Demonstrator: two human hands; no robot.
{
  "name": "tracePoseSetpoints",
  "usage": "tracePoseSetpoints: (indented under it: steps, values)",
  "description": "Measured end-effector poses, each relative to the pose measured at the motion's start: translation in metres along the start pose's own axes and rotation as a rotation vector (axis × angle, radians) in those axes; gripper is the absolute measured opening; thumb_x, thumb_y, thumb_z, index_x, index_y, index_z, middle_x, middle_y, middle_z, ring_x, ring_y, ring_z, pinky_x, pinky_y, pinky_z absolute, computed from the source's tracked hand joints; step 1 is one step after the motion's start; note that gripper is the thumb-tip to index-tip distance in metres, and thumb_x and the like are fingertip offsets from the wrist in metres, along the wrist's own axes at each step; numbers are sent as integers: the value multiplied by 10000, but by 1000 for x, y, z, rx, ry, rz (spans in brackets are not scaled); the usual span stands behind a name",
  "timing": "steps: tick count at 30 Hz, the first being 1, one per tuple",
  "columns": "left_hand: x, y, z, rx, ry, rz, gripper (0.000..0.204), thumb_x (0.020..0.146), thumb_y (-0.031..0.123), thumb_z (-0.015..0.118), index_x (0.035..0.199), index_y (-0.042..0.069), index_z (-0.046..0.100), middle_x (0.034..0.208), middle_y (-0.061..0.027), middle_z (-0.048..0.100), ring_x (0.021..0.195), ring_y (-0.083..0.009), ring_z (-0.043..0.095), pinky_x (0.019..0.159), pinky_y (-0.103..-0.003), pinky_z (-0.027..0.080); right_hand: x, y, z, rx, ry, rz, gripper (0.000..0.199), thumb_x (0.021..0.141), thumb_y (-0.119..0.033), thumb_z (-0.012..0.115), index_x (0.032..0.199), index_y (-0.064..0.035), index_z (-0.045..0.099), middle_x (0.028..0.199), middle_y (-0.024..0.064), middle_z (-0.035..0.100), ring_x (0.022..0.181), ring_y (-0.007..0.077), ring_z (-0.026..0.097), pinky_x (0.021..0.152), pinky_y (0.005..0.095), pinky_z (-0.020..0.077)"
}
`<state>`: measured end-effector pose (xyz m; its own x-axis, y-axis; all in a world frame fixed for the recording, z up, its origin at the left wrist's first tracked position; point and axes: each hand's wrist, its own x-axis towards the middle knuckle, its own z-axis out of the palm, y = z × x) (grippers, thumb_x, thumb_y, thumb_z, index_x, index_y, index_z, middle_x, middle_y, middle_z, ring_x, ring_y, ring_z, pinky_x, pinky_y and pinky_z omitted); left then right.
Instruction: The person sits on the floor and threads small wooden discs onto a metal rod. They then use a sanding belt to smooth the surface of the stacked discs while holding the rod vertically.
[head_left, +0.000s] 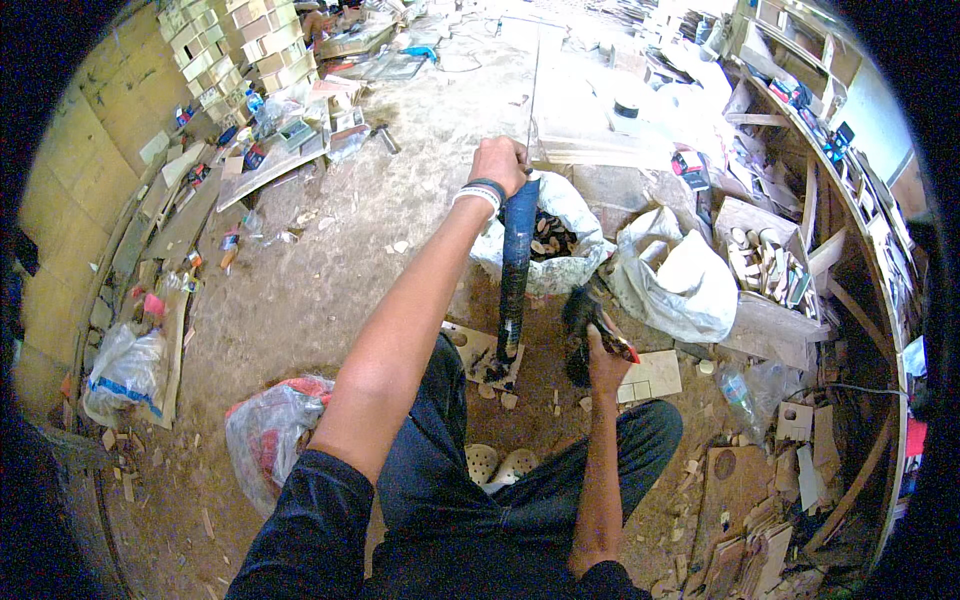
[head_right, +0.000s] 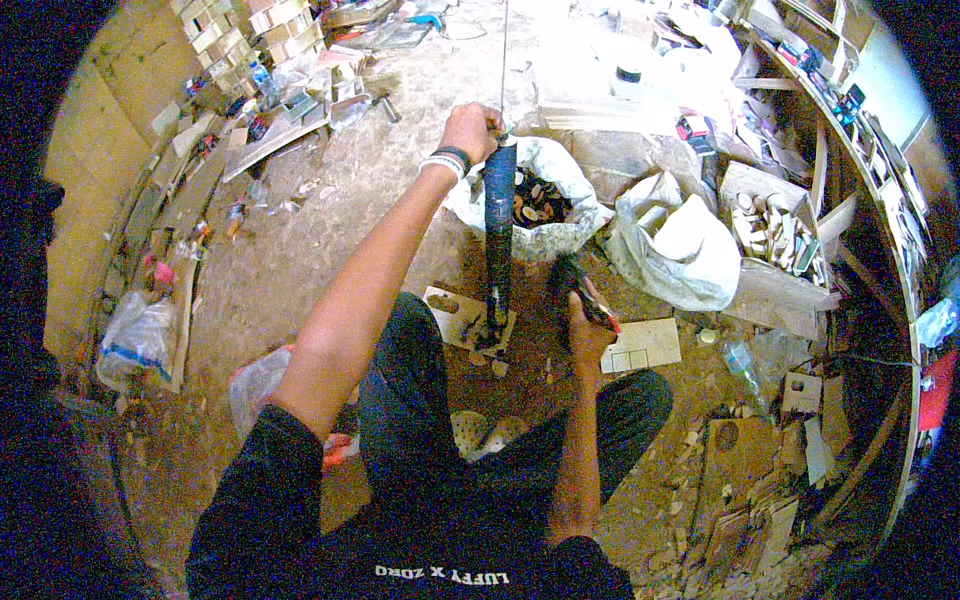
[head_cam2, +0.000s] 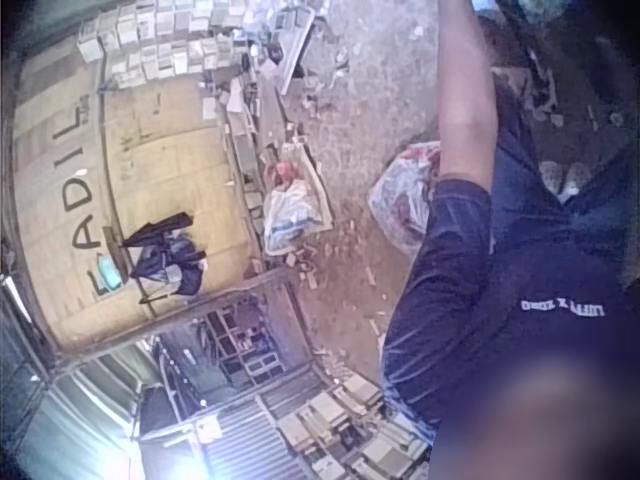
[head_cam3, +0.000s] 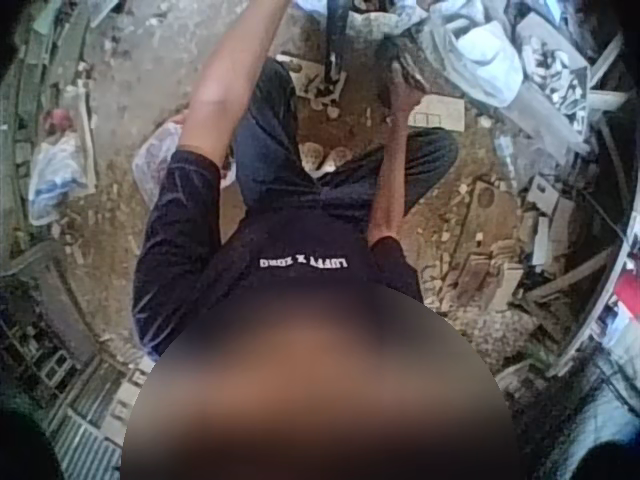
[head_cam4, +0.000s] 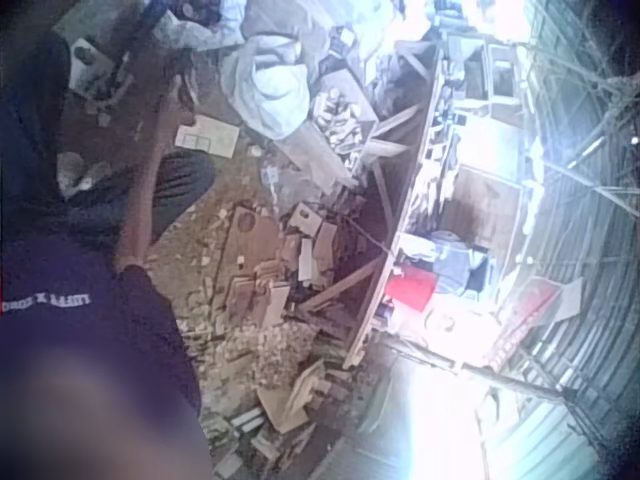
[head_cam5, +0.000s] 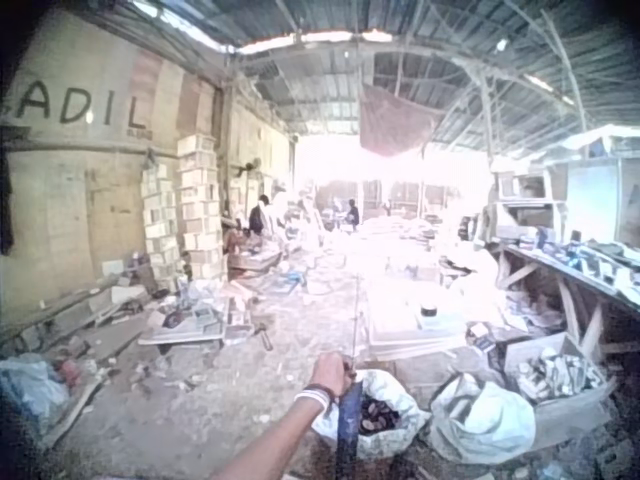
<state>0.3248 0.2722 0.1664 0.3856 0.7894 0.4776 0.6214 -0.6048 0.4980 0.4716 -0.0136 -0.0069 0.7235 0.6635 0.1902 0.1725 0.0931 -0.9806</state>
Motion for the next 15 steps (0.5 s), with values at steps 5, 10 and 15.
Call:
tracePoseSetpoints:
  steps: [5, 10, 15]
  values:
    - [2, -1, 1, -7, -43, -45, 85, 681, 76, 754, 761, 105, 754, 815, -176, 721, 836, -336, 718, 807, -413, 575, 17, -61, 58, 60, -96, -293, 355, 909, -112, 703, 1217, 60, 663, 1114, 122, 715, 997, 162, 654, 918, 311, 496]
    - [4, -4, 5, -38, -38, -106, 103, 661, 85, 764, 762, 106, 765, 788, -139, 730, 786, -302, 720, 776, -392, 574, -5, -30, 89, 87, -152, -340, 322, 906, -89, 691, 1205, 29, 678, 1074, 128, 734, 925, 189, 687, 844, 315, 532]
    - [2, -10, 6, 86, 48, -49, 100, 668, 106, 788, 765, 107, 765, 771, -134, 726, 776, -315, 717, 783, -398, 572, -69, 37, 70, -67, -187, -286, 310, 893, -49, 696, 1188, 44, 680, 1073, 138, 742, 881, 196, 713, 791, 332, 565]
